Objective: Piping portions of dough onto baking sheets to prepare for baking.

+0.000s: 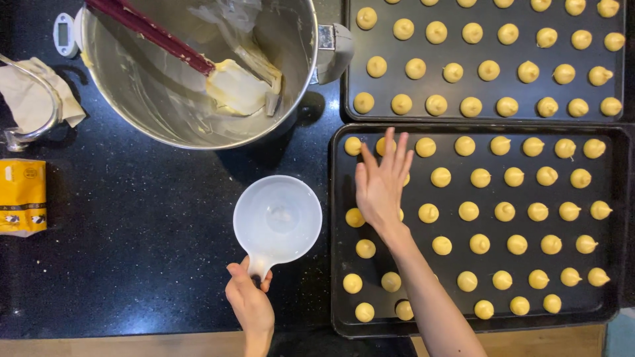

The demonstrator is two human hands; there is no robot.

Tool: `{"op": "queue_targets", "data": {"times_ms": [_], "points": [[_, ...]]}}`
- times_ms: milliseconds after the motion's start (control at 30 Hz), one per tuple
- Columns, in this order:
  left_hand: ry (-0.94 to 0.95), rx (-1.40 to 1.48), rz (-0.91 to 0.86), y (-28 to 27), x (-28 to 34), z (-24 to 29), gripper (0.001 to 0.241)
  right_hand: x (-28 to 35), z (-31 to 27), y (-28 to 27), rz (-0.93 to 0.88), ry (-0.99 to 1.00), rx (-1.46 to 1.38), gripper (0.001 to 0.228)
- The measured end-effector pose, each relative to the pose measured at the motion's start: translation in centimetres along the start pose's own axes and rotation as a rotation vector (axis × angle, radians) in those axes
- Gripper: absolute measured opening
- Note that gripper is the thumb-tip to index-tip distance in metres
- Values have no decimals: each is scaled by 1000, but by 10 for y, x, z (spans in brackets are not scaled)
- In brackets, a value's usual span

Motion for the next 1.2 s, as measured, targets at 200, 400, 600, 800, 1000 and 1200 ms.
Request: {"op": "queue_targets", "data": {"times_ms": [200, 400, 600, 800, 1000, 1200], "points": [[7, 13, -11, 3, 4, -5, 82, 12, 37, -32, 182, 129, -90, 49], [35, -6, -49, 8, 8, 2, 82, 0, 33, -25, 49, -36, 92, 49], [36, 24, -52, 5, 12, -4, 80, -1, 41, -17, 95, 26, 93, 48], [76, -5, -93, 1, 7, -14, 80, 6, 36, -20, 113, 50, 131, 44], [100, 72, -91, 10, -14, -20, 72, 29, 5, -63, 247, 61, 5, 48], [135, -6, 39, -11, -74, -54, 71, -29, -125, -169, 298, -264, -498, 24]]}}
Point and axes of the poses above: each hand's wrist, its own x-axis away from the middle knuckle, its own y-axis out of the palm, z = x × y, the point moved 2 cm from there along -x, towards the middle knuckle, and after that the axes turned 15 degrees about -z, right-handed, at the moved point
